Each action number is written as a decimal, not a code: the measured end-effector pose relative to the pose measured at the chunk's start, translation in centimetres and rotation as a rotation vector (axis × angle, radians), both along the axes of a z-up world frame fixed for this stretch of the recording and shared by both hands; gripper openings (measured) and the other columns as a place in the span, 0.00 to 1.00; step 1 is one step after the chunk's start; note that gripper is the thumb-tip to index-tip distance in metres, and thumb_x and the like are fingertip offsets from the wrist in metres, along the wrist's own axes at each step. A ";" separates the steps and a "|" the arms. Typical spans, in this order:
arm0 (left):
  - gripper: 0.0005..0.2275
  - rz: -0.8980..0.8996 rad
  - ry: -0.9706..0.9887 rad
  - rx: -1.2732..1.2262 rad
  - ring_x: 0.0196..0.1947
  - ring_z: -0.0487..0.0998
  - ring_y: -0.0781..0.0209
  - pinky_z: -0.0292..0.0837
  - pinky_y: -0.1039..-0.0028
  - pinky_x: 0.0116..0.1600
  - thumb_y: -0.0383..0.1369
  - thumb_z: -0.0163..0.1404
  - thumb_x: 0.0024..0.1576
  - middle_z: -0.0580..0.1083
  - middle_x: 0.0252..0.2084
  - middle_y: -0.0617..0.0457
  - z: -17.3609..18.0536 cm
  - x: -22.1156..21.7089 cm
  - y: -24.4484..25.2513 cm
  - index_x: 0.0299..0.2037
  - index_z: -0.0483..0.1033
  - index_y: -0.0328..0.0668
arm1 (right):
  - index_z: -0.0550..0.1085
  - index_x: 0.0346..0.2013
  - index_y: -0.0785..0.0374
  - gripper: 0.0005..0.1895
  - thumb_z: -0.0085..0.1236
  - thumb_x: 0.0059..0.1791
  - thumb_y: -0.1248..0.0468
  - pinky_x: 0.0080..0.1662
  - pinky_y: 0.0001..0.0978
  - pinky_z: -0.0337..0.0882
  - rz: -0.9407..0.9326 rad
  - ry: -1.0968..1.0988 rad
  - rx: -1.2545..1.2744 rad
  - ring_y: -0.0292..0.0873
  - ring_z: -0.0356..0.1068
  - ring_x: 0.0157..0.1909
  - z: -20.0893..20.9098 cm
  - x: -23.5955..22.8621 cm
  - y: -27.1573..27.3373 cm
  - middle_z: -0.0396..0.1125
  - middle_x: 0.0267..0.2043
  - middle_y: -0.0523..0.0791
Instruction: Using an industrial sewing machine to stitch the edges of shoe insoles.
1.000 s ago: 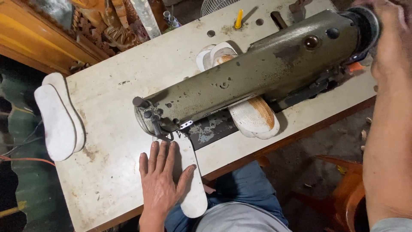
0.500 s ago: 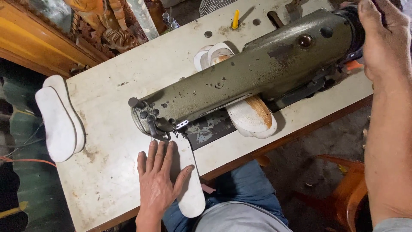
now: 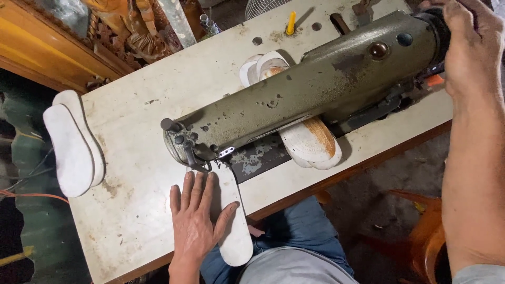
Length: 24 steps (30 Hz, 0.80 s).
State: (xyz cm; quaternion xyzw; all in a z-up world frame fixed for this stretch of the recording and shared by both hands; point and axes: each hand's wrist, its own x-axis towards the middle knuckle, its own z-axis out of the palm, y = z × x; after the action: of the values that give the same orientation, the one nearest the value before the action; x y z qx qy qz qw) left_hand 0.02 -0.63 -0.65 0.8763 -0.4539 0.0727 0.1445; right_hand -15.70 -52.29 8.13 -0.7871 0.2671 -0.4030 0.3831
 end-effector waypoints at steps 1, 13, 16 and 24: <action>0.36 0.003 0.000 0.000 0.77 0.56 0.44 0.45 0.47 0.77 0.59 0.45 0.59 0.66 0.71 0.44 0.0 0.0 0.0 0.71 0.64 0.43 | 0.79 0.56 0.58 0.15 0.44 0.63 0.62 0.57 0.29 0.75 0.003 0.000 0.000 0.38 0.74 0.55 0.2 0.4 -0.1 0.75 0.55 0.41; 0.35 0.005 -0.006 -0.019 0.77 0.55 0.46 0.43 0.48 0.77 0.58 0.46 0.59 0.64 0.73 0.46 -0.1 0.1 0.0 0.71 0.64 0.43 | 0.79 0.57 0.49 0.16 0.44 0.66 0.51 0.51 0.27 0.72 -0.031 0.095 -0.005 0.34 0.72 0.51 -0.7 0.0 -0.7 0.75 0.55 0.37; 0.36 0.017 0.024 0.001 0.78 0.54 0.45 0.43 0.46 0.77 0.59 0.45 0.59 0.63 0.74 0.46 -0.1 -0.1 0.2 0.72 0.63 0.43 | 0.76 0.51 0.47 0.16 0.48 0.53 0.51 0.63 0.21 0.74 -0.028 -0.125 0.203 0.30 0.75 0.61 -2.5 0.1 -2.7 0.75 0.58 0.35; 0.35 0.005 -0.006 -0.016 0.77 0.56 0.45 0.45 0.47 0.76 0.59 0.46 0.59 0.65 0.73 0.46 0.1 0.0 -0.1 0.71 0.65 0.42 | 0.71 0.64 0.48 0.18 0.47 0.66 0.44 0.50 0.46 0.79 -0.104 0.040 0.109 0.49 0.77 0.57 -5.8 -1.7 -6.8 0.72 0.60 0.45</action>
State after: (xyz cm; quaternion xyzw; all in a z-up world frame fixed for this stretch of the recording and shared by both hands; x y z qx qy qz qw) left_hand -0.01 -0.69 -0.57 0.8760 -0.4515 0.0793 0.1498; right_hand -17.42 -59.11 2.29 -0.7580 0.3365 -0.3915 0.3986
